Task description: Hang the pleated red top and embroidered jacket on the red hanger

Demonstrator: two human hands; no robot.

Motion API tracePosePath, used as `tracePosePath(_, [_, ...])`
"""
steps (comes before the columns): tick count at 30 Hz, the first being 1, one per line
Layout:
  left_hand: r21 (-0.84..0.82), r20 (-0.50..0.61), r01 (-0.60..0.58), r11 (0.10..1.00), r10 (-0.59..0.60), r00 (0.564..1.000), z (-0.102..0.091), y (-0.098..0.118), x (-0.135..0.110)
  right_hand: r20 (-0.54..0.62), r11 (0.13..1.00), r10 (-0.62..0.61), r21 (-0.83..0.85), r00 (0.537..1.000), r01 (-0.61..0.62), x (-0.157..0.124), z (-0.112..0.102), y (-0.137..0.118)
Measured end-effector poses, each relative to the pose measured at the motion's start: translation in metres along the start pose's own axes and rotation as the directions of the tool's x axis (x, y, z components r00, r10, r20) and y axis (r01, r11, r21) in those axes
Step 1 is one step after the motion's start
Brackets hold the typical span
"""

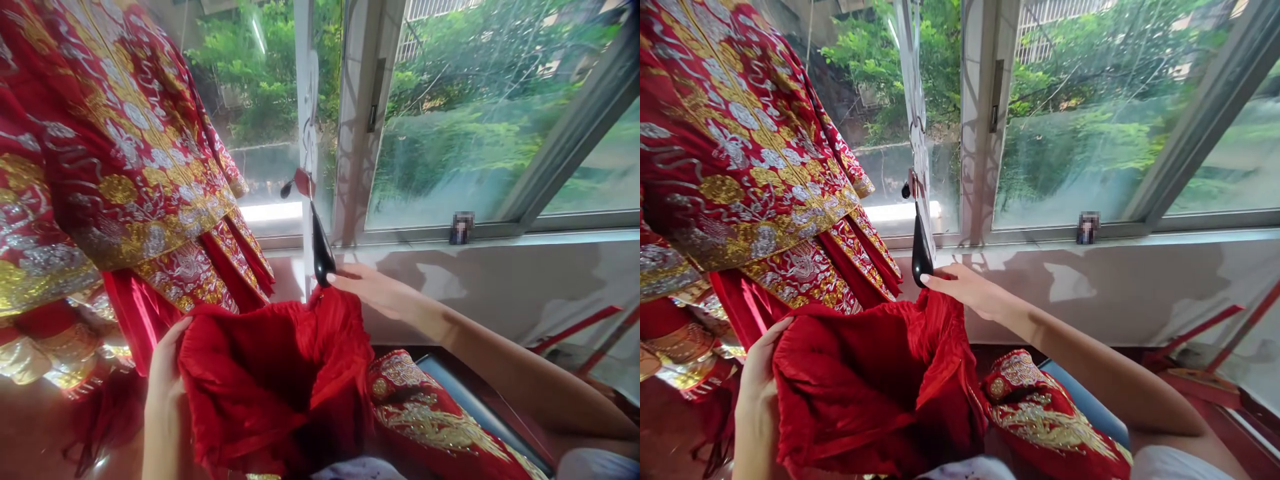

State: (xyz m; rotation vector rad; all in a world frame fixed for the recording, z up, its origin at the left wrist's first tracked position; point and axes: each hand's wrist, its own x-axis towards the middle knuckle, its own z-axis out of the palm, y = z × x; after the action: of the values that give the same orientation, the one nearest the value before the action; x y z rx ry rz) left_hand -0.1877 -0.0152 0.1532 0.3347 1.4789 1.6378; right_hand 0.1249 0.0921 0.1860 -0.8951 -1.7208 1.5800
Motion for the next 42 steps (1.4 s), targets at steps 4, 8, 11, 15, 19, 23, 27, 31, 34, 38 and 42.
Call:
tracePosePath(4, [-0.159, -0.037, 0.095, 0.983, -0.102, 0.994, 0.008, 0.006, -0.005, -0.154, 0.968, 0.096, 0.245, 0.983, -0.056, -0.011, -0.004, 0.001])
tracePosePath(8, [-0.156, -0.030, 0.085, 0.984, -0.091, 0.995, 0.007, 0.011, 0.000, -0.124, 0.895, 0.112, 0.443, 0.986, -0.046, -0.034, -0.019, -0.008])
tracePosePath(11, [-0.056, 0.000, 0.061, 0.997, -0.061, 0.998, 0.009, 0.015, 0.012, -0.209, 0.835, 0.173, 0.549, 0.963, -0.031, -0.044, -0.036, -0.013])
tracePosePath(15, [0.141, 0.130, -0.103, 0.985, 0.085, 0.988, 0.023, 0.024, 0.040, -0.272, 0.868, 0.156, 0.497, 0.950, 0.000, -0.045, -0.048, -0.014])
tracePosePath(19, [0.339, 0.291, -0.302, 0.891, 0.206, 0.934, 0.036, 0.036, 0.076, -0.292, 0.941, 0.072, 0.337, 0.954, 0.032, -0.045, -0.049, -0.016])
tracePosePath(23, [0.488, 0.327, -0.399, 0.777, 0.261, 0.908, 0.044, 0.053, 0.108, -0.378, 0.912, 0.170, 0.410, 0.910, 0.000, -0.047, -0.066, -0.024])
tracePosePath(27, [0.620, 0.481, -0.656, 0.429, 0.452, 0.751, 0.062, 0.074, 0.133, -0.465, 0.836, 0.279, 0.548, 0.840, 0.026, -0.039, -0.090, -0.030])
tracePosePath(31, [0.676, 0.556, -0.709, 0.201, 0.491, 0.670, 0.096, 0.101, 0.148, -0.468, 0.806, 0.264, 0.588, 0.843, 0.074, -0.025, -0.104, -0.026])
tracePosePath(34, [0.744, 0.522, -0.663, 0.086, 0.545, 0.656, 0.116, 0.128, 0.145, -0.453, 0.794, 0.218, 0.598, 0.864, 0.113, -0.018, -0.110, -0.021])
tracePosePath(38, [0.707, 0.580, -0.703, -0.071, 0.627, 0.520, 0.125, 0.170, 0.113, -0.485, 0.740, 0.194, 0.643, 0.853, 0.198, -0.018, -0.111, -0.021])
tracePosePath(42, [0.710, 0.527, -0.697, -0.101, 0.733, 0.430, 0.130, 0.200, 0.063, -0.545, 0.647, 0.201, 0.697, 0.814, 0.308, -0.018, -0.103, -0.026])
